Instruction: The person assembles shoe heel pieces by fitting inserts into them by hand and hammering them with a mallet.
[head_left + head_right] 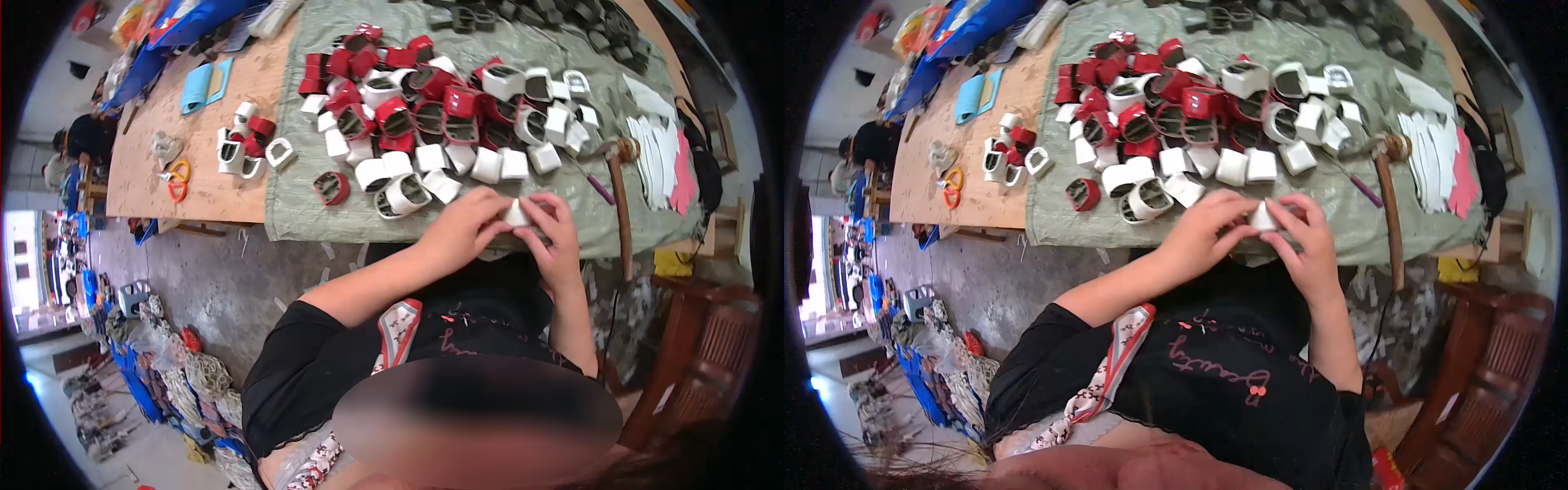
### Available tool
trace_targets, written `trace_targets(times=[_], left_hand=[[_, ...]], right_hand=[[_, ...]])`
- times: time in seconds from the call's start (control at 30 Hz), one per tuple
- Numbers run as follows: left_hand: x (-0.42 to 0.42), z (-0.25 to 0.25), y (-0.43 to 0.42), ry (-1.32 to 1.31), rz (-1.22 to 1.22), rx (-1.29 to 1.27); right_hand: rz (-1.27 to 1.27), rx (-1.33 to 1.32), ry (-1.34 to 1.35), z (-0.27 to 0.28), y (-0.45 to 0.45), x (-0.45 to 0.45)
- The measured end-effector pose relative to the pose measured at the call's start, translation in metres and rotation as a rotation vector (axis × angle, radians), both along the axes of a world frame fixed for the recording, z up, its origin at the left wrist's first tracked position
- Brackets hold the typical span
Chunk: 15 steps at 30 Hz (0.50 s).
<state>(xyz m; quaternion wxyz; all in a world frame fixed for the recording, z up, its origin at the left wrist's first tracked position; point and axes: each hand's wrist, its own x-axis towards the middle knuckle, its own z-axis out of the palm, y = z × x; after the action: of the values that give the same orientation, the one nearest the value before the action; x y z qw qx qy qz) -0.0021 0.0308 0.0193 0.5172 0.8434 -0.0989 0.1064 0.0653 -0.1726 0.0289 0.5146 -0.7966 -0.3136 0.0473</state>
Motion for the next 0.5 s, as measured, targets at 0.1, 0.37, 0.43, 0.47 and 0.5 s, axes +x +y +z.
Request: trace_targets(times=[0.1,0.37,0.43,0.47,0.5], left_hand=[[0.0,0.003,-0.003,0.08,-0.018,-0.071],[0.006,0.005,-0.009,0.03,-0.02,0.123],[0.008,0.004,-0.011,-0.023,-0.018,0.204],[0.009,0.001,-0.012,-0.031,-0.021,0.241],[0.01,-0.002,-0.013,-0.039,-0.025,0.28]], right_hand=[[-0.021,0.0,-0.015,-0.001,-0.011,0.003],[0.091,-0.067,-0.08,0.008,-0.009,0.019],[0.17,-0.148,-0.159,0.008,-0.009,0.025],[0.169,-0.15,-0.158,0.009,-0.009,0.027],[0.188,-0.192,-0.21,0.01,-0.008,0.028]])
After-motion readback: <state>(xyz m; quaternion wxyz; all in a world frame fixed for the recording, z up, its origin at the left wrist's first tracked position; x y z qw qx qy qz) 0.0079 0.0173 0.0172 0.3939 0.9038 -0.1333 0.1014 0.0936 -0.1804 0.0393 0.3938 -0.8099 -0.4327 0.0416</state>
